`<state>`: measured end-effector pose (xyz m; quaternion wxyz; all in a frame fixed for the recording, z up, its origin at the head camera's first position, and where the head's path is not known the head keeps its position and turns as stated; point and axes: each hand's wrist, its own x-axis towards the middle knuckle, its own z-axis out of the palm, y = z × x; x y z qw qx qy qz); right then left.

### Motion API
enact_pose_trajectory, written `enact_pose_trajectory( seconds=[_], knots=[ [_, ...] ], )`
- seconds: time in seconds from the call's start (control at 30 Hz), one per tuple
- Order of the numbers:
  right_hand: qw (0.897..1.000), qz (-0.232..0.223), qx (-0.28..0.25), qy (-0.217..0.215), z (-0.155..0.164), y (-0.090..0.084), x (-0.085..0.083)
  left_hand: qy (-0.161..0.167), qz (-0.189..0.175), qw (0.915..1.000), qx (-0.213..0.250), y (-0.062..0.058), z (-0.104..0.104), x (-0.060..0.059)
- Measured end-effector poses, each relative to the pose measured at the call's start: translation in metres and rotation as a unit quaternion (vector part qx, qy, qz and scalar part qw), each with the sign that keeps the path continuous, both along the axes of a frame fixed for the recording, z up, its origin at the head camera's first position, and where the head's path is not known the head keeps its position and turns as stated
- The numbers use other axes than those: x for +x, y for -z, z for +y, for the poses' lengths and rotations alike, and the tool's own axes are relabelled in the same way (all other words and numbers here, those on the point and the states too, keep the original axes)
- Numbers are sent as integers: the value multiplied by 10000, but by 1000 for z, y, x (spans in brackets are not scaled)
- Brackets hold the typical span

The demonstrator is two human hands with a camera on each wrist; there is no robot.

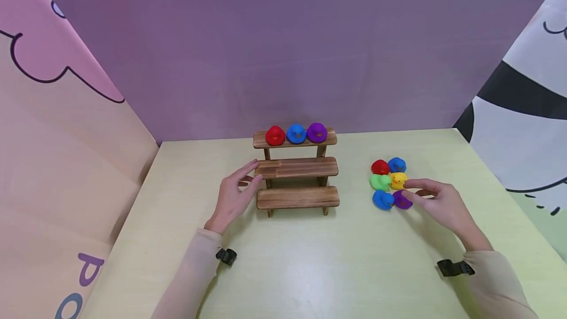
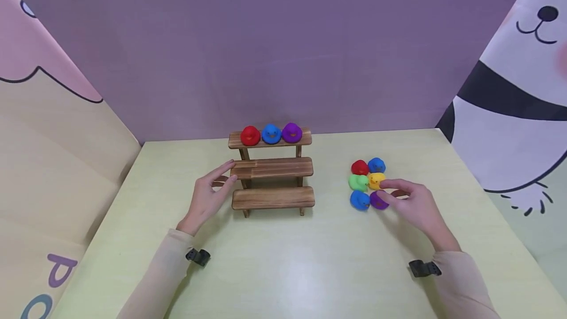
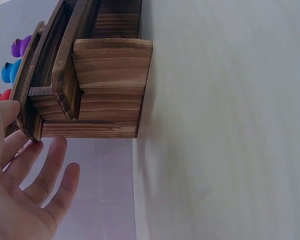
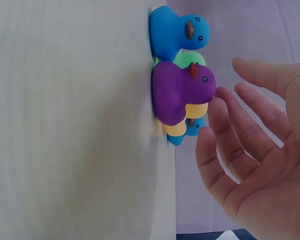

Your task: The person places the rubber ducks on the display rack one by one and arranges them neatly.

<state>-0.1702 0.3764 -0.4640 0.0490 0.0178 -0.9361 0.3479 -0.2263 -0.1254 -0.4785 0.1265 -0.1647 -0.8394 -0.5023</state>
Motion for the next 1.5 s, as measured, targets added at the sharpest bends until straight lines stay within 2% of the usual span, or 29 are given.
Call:
enact_pose_trajectory(
  seconds=[0.3,0.8,1.03,1.5],
  knots=[
    [9989,-462,-14,-69,6,12,3,-32,-107,9999,26,1,0,-1],
    [9990,-424,66,-144,5,14,2,-44,-66,10000,-4,2,-1,-2],
    [9986,-486,121,-171,5,6,1,25,-7,9999,101,2,-1,-3],
    [9996,-113,247,-123,1,-12,-2,1,-194,9998,108,0,-1,-2]
  ],
)
